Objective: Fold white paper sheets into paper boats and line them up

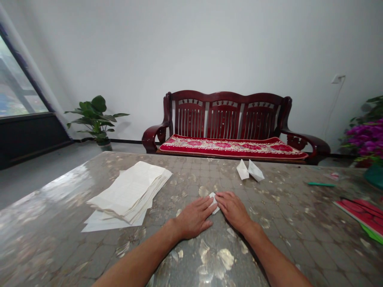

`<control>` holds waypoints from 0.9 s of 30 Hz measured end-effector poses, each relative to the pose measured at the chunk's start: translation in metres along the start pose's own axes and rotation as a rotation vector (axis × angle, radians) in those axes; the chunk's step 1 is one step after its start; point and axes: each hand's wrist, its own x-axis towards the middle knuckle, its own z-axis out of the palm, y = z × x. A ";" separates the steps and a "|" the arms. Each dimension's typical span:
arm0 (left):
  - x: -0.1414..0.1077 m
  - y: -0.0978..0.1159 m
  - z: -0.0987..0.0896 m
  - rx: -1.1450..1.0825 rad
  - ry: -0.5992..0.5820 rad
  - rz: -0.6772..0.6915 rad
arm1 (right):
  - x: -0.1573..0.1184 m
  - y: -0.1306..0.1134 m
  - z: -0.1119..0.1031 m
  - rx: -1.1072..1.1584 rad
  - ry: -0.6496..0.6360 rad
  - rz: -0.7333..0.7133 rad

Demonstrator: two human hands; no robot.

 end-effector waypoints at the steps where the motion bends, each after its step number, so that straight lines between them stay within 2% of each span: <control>1: -0.001 0.000 -0.001 -0.005 -0.004 0.003 | 0.000 0.000 0.000 -0.006 -0.001 0.007; 10: -0.001 0.004 -0.009 -0.010 -0.092 -0.012 | 0.002 0.005 0.008 -0.073 -0.074 0.057; 23: -0.002 0.003 -0.009 0.033 -0.095 0.025 | 0.007 0.012 0.003 -0.147 -0.180 -0.004; 27: -0.002 0.003 -0.009 0.043 -0.089 0.038 | 0.009 0.008 -0.001 -0.179 -0.214 0.038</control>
